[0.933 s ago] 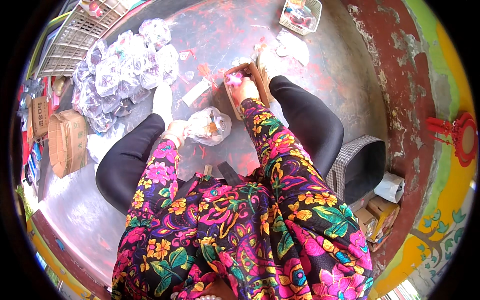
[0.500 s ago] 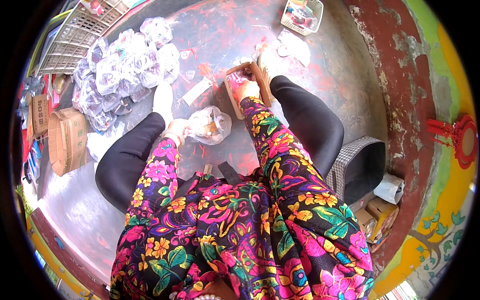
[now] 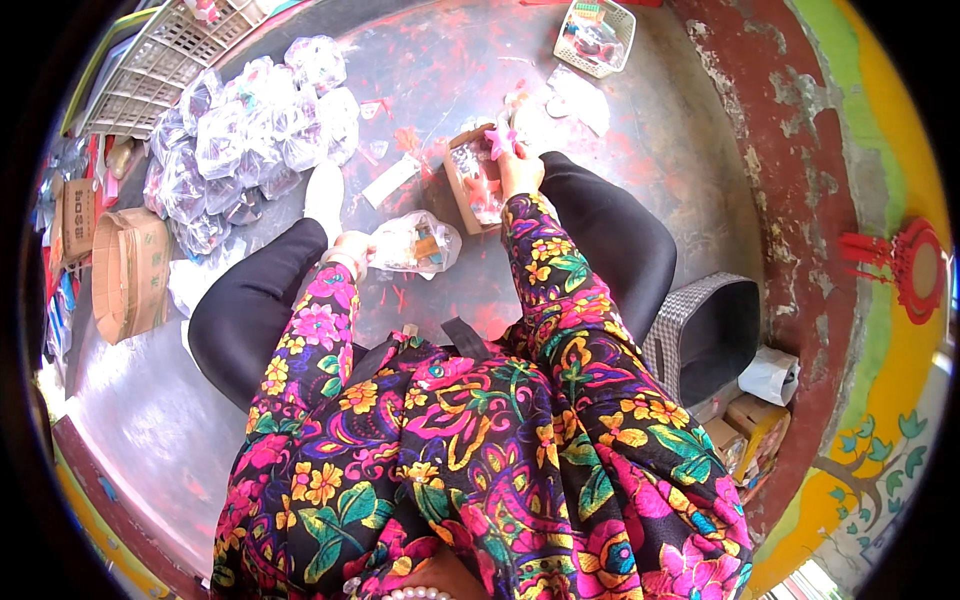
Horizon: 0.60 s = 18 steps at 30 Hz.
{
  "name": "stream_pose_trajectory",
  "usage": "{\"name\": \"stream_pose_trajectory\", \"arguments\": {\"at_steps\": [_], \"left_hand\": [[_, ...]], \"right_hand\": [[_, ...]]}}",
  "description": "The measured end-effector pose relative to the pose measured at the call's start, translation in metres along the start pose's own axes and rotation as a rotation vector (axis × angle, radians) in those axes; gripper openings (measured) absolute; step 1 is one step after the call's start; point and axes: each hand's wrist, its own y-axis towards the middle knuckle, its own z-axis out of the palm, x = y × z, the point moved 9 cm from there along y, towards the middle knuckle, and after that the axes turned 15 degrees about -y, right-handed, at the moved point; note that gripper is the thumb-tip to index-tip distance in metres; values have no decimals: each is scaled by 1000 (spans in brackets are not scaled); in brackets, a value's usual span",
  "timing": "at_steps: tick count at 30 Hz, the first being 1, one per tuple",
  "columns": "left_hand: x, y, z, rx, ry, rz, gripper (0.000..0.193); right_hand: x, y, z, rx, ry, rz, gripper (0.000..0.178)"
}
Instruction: The person sits on the floor and packs small items from a cardboard box into a clear plastic bag. They handle the items one by one, placing them into the bag and then tying the bag closed.
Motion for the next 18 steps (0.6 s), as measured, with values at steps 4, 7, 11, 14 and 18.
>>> {"name": "stream_pose_trajectory", "arguments": {"at_steps": [4,7,11,14,18], "left_hand": [[36,45,1,54,286,10,15],[29,39,14,197,-70,7,10],[-43,-25,22,206,763,245,19],[-50,-31,29,170,1246,437,30],[9,38,19,226,806,397,35]], "right_hand": [[31,-36,16,151,203,282,20],[47,-67,52,611,57,281,26],[35,-126,92,967,-422,115,29],[34,-157,123,963,-1026,-567,24],[3,-193,150,839,-1369,-845,15]]}}
